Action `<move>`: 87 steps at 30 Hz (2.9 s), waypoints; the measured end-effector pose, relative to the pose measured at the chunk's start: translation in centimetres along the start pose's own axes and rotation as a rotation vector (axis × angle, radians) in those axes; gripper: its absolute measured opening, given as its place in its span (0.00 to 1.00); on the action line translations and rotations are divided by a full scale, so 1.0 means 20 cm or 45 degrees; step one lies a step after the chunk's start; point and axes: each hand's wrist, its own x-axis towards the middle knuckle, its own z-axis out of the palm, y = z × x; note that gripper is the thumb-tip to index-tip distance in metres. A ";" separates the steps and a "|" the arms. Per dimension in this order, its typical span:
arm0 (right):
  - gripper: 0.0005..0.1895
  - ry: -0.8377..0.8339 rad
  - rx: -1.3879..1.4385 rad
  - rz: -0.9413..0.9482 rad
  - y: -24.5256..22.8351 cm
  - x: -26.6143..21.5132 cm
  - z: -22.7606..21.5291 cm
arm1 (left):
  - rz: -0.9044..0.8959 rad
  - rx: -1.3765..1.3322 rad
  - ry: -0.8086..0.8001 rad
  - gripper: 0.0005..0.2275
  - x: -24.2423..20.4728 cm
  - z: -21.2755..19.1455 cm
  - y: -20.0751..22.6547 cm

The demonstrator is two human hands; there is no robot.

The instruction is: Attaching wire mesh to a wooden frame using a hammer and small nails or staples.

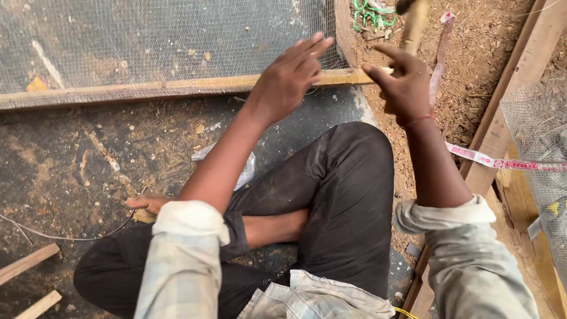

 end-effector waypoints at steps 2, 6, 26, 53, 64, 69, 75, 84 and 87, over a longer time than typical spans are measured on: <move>0.22 -0.046 0.009 0.046 -0.03 0.02 0.05 | 0.034 -0.085 0.000 0.06 0.12 0.02 0.01; 0.13 -0.100 -0.053 0.117 0.08 0.05 0.09 | -0.031 -0.371 0.022 0.19 0.20 0.20 -0.02; 0.16 0.179 -0.731 -0.089 0.24 0.01 0.19 | -0.252 -0.516 -0.083 0.07 0.25 0.38 -0.08; 0.13 0.178 -0.524 -0.072 0.22 0.02 0.19 | -0.174 -0.526 0.042 0.06 0.25 0.37 -0.09; 0.14 0.181 -0.585 -0.067 0.20 0.02 0.20 | -0.158 -0.381 0.066 0.06 0.24 0.44 -0.09; 0.14 0.167 -0.589 -0.063 0.21 0.02 0.20 | -0.201 -0.467 0.035 0.06 0.25 0.40 -0.07; 0.14 0.166 -0.594 -0.084 0.21 0.01 0.20 | -0.178 -0.437 0.089 0.03 0.23 0.41 -0.08; 0.13 0.173 -0.584 -0.108 0.23 0.02 0.20 | -0.130 -0.435 0.082 0.04 0.25 0.39 -0.07; 0.13 0.161 -0.594 -0.118 0.23 0.02 0.19 | -0.138 -0.423 0.067 0.04 0.24 0.39 -0.07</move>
